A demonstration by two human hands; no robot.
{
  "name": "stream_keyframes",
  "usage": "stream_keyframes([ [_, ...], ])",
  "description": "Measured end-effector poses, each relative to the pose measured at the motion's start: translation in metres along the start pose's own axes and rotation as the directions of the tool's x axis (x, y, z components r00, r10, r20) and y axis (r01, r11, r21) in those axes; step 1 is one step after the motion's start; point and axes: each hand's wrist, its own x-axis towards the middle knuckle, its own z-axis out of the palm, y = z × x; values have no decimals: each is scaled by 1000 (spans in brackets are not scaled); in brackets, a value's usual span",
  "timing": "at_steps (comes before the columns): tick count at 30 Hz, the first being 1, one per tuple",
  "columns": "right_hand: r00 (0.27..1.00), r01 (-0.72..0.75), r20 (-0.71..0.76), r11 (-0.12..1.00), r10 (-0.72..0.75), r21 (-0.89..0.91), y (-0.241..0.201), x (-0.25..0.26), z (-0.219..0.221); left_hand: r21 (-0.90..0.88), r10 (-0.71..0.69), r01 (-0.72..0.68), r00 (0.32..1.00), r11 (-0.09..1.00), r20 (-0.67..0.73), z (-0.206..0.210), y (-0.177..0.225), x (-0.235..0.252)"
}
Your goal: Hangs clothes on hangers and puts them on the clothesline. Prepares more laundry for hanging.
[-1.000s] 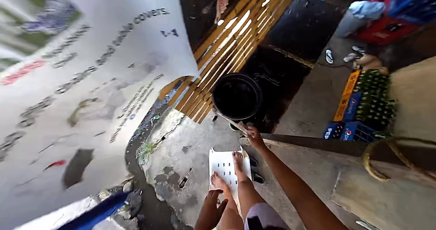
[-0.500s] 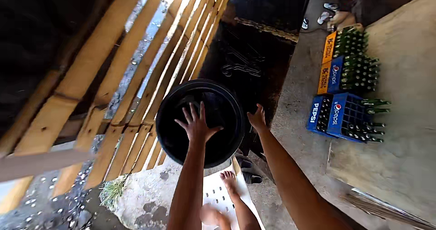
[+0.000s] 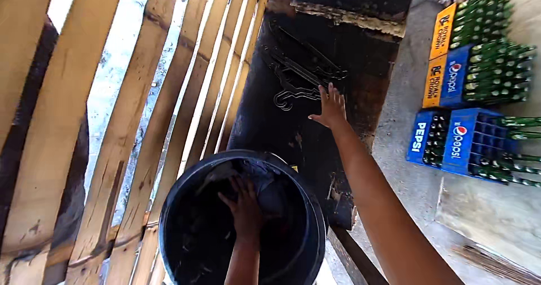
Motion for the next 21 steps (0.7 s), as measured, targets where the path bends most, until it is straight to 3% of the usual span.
stream_keyframes([
  [4, 999, -2, -51, 1000, 4, 29, -5, 49, -18, 120, 51, -50, 999, 992, -1, 9, -3, -3],
  [6, 996, -47, -76, 997, 52, 64, -8, 72, -27, 176, 110, -93, 990, 980, -91, 18, -6, -4],
  [11, 987, -154, 47, 987, 152, 53, 18, 83, -16, 99, 179, -163, 967, 982, -182, 27, -14, 0],
  [16, 977, -174, -114, 983, 179, 54, 29, -6, 33, 142, 209, -178, 946, 974, -248, 35, -18, -3],
  [21, 893, -450, -4, 891, 451, 54, 13, -164, 96, 141, 209, -184, 960, 973, -187, 40, -21, -2],
])
